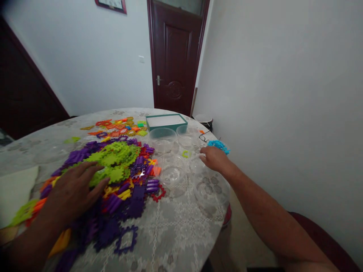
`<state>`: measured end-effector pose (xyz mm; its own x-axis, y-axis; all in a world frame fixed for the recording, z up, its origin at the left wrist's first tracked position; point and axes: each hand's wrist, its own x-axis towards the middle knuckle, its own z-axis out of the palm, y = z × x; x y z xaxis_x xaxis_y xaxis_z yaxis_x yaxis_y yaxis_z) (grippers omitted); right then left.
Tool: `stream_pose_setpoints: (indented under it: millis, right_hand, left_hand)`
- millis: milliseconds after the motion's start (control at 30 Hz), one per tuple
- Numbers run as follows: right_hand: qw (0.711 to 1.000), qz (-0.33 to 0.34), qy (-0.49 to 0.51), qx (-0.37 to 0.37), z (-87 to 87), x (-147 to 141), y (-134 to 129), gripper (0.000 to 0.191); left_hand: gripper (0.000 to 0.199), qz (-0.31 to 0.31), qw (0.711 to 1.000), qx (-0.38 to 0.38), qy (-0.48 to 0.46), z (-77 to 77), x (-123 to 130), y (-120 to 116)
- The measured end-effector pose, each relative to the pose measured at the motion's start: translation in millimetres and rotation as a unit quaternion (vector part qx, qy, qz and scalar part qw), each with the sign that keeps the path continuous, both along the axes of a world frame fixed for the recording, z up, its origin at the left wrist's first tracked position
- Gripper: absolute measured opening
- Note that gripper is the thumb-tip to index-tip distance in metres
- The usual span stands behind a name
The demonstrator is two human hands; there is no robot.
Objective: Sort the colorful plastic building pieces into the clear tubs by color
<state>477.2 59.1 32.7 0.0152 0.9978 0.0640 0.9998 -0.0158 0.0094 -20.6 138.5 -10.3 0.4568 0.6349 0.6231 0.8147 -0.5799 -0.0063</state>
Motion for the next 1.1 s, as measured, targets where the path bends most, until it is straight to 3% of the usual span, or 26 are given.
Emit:
stream_pose_setpoints:
  millis: [167, 300, 433, 533, 733, 867, 967, 1100]
  right_hand:
    - [0.994, 0.047, 0.097, -0.027, -12.9, -11, 14, 0.04]
    - [0.989, 0.08, 0.114, -0.056, -13.8, -18, 20, 0.036]
    - [0.986, 0.097, 0.123, -0.059, -13.0, -15, 22, 0.048]
    - [0.978, 0.107, 0.162, -0.071, -12.4, -10, 22, 0.04]
    - [0.981, 0.119, 0.137, -0.071, -5.1, -18, 18, 0.029]
    - [0.993, 0.073, 0.087, -0.009, 13.5, -25, 24, 0.032]
    - [0.995, 0.081, 0.045, 0.03, 30.9, -34, 45, 0.027]
    - [0.991, 0.063, -0.065, -0.094, 38.8, -57, 94, 0.031]
  left_hand:
    - [0.027, -0.086, 0.996, -0.028, -0.013, 26.6, 40, -51]
    - [0.024, -0.159, 0.983, -0.083, 0.027, 28.4, 100, -83]
    - [0.021, -0.157, 0.978, -0.117, 0.072, 17.6, 152, -82]
    - [0.013, -0.151, 0.975, -0.121, 0.112, 10.2, 175, -71]
    - [0.011, -0.171, 0.964, -0.13, 0.155, 3.2, 188, -62]
    - [0.01, -0.168, 0.972, -0.118, 0.112, -2.2, 183, -65]
    - [0.01, -0.179, 0.974, -0.111, 0.086, -11.0, 180, -67]
    - [0.016, -0.187, 0.977, -0.093, 0.05, -22.8, 180, -72]
